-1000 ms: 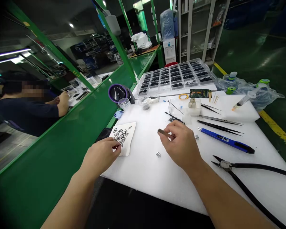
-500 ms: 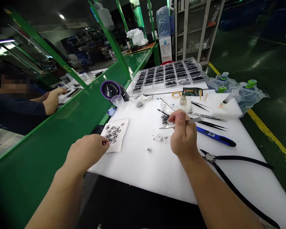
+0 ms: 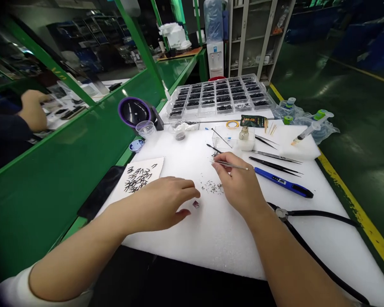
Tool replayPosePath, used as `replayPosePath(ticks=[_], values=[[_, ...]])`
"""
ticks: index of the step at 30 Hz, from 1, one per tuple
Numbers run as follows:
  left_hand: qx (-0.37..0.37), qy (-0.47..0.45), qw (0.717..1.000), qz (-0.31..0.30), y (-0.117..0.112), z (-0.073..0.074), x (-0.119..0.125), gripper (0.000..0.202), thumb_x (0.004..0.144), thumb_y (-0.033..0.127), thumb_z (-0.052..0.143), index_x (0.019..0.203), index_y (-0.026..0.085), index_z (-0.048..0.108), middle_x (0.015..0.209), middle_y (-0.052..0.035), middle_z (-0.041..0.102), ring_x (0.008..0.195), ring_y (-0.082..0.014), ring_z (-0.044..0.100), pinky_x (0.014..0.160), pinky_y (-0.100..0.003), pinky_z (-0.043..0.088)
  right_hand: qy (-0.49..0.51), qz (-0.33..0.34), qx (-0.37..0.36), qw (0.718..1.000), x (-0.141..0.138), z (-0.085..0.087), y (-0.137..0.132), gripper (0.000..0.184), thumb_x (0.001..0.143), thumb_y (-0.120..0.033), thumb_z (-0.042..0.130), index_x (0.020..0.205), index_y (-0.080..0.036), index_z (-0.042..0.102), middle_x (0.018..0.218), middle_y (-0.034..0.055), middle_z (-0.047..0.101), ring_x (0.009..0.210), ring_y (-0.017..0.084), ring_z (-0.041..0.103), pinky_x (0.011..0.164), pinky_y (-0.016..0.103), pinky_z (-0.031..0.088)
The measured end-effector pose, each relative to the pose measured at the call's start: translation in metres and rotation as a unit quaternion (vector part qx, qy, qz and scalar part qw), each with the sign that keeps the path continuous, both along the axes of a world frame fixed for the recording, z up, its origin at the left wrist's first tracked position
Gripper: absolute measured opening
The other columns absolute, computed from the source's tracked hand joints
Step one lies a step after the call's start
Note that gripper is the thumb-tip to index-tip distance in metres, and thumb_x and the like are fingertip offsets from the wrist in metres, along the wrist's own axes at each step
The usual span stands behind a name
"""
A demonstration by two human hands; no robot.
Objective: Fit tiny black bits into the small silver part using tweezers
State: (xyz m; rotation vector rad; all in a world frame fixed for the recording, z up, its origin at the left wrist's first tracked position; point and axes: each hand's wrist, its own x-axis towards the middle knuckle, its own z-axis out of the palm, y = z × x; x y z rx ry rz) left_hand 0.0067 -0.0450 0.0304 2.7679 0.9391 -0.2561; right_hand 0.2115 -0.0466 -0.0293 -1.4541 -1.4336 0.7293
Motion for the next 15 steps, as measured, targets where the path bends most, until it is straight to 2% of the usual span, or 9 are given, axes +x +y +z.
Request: replayPosePath(ticks=[2,4,7,10,15], values=[[-0.017,-0.011,1.0,-0.023,0.005,-0.008,0.004,0.019,0.083,0.021,0.061,0.101,0.021,0.068,0.095,-0.0014,0.07,0.079,-0.0215,0.065,0.07,-0.036,0.05,-0.011,0.0,-0.013,1.0,0.0,0.0,0.0,0.018,0.092,-0.038,0.06,0.093,-0.021,0.068,0.081,0.0038,0.074,0.072,0.019,0.068,0.06,0.03,0.05],[-0.03,-0.025,0.998,-0.04,0.009,-0.015,0.004,0.013,0.084,0.02,0.058,0.094,0.02,0.067,0.092,-0.0007,0.069,0.075,-0.0187,0.063,0.068,-0.033,0.049,-0.014,-0.013,-0.017,1.0,-0.001,-0.001,0.0,0.019,0.093,-0.038,0.058,0.093,-0.021,0.067,0.085,0.0047,0.075,0.078,0.02,0.07,0.065,0.031,0.052],[-0.043,-0.049,0.997,-0.051,0.014,-0.025,0.001,0.01,0.086,0.02,0.055,0.09,0.019,0.064,0.091,-0.0015,0.066,0.075,-0.0174,0.06,0.069,-0.031,0.049,-0.012,-0.054,-0.013,0.998,-0.003,-0.002,0.004,0.017,0.089,-0.038,0.065,0.092,-0.021,0.068,0.087,0.0052,0.076,0.082,0.021,0.072,0.072,0.033,0.054],[-0.054,-0.067,0.995,-0.057,0.017,-0.031,-0.005,0.008,0.088,0.022,0.055,0.09,0.02,0.063,0.093,-0.0012,0.065,0.078,-0.0181,0.06,0.074,-0.033,0.05,-0.03,-0.075,-0.022,0.996,-0.005,0.0,0.007,0.016,0.083,-0.036,0.073,0.089,-0.021,0.069,0.082,0.0038,0.076,0.076,0.02,0.072,0.066,0.031,0.054],[-0.047,-0.094,0.992,-0.072,0.014,-0.036,-0.012,0.013,0.092,0.017,0.049,0.085,0.021,0.06,0.088,0.0001,0.063,0.074,-0.0179,0.056,0.073,-0.035,0.049,-0.101,0.007,-0.049,0.994,-0.008,0.004,0.002,0.012,0.088,-0.033,0.066,0.094,-0.023,0.07,0.082,0.0013,0.076,0.07,0.018,0.07,0.058,0.029,0.051]])
